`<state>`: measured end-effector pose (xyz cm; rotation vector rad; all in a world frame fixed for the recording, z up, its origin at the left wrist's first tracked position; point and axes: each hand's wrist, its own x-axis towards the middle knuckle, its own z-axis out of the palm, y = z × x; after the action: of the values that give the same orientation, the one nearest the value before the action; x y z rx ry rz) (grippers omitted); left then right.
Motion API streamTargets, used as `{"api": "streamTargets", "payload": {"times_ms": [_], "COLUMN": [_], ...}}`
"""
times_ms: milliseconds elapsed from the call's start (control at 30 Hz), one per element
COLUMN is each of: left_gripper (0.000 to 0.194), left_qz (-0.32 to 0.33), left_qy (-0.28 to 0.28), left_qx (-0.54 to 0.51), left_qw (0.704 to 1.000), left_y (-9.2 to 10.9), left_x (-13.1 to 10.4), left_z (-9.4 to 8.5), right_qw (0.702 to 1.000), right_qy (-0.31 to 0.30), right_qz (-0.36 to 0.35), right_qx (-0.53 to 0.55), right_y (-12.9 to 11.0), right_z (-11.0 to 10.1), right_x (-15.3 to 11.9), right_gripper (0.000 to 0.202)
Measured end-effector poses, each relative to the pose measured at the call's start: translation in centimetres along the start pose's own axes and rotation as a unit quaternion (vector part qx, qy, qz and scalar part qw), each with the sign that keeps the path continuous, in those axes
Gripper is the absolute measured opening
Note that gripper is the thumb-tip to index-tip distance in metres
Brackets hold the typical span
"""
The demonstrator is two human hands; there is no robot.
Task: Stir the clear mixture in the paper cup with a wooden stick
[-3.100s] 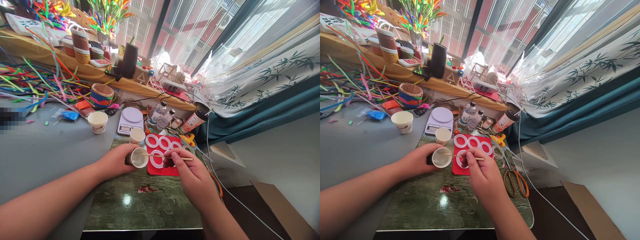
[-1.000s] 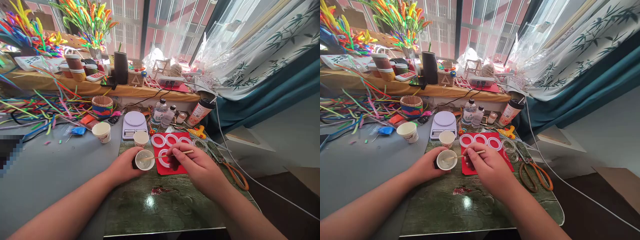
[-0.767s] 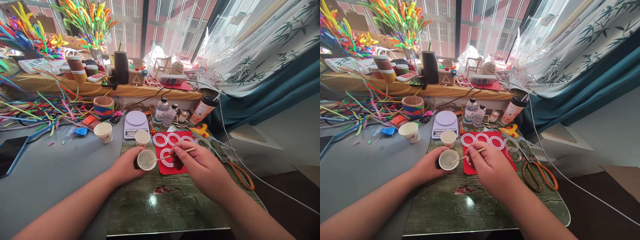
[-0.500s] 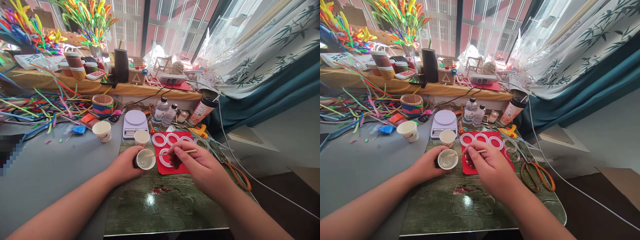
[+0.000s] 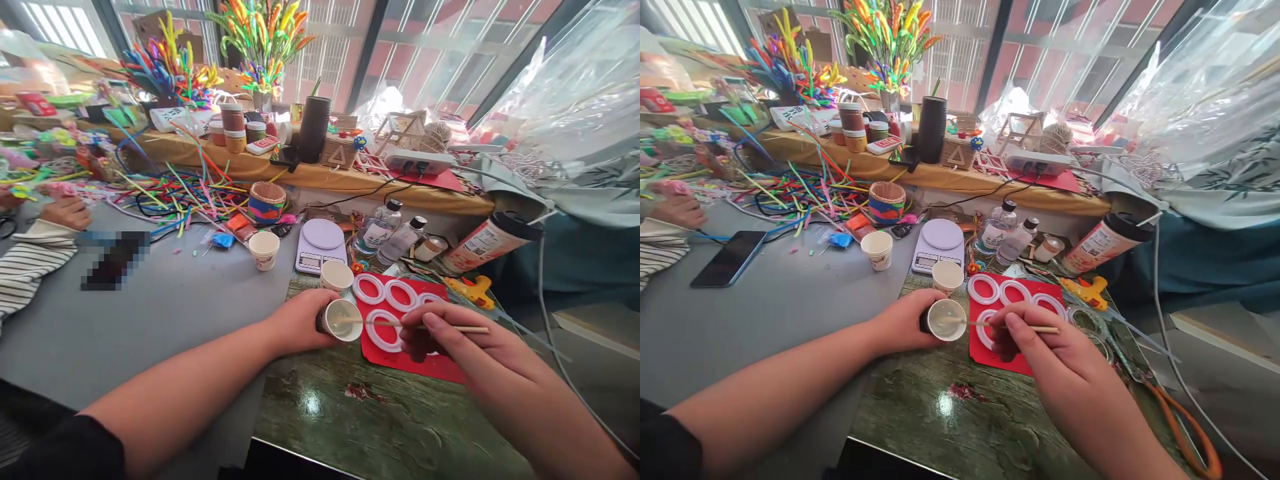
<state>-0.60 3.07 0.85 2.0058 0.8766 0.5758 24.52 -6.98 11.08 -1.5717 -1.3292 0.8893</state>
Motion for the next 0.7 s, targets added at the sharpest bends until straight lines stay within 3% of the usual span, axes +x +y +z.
{"api": "streamTargets", "payload": {"times_ms": [233,333,500,700], "left_gripper": [0.066,0.059,0.059,0.061], "left_qz": [-0.006,-0.001,0.0,-0.001], "left_qy": [0.001,0.003,0.007,0.01], "left_qx": [-0.004,-0.001,0.009,0.012], "left_qw": [1.0,1.0,1.0,1.0], "left_y": [0.3,0.2,0.1,-0.1], "left_x": [-0.2,-0.1,-0.1,-0.1], "left_z": [-0.2,-0.1,0.0,0.1], "right_qw": [1.0,1.0,0.999,1.0], "right_qy": [0.0,-0.011,-0.032,-0.017], "right_qz": [0.015,0.013,0.021,0.019], "right_qx": [0.013,0.023,0.01,-0.004], "right_y": [-1.6,-2.1,-2.3,-2.1], "right_z": [0.4,0.5,0.2,0.1], "right_x": [-0.1,-0.1,-0.1,-0.2], "right_gripper": [0.07,0.071,0.07,0.071]}}
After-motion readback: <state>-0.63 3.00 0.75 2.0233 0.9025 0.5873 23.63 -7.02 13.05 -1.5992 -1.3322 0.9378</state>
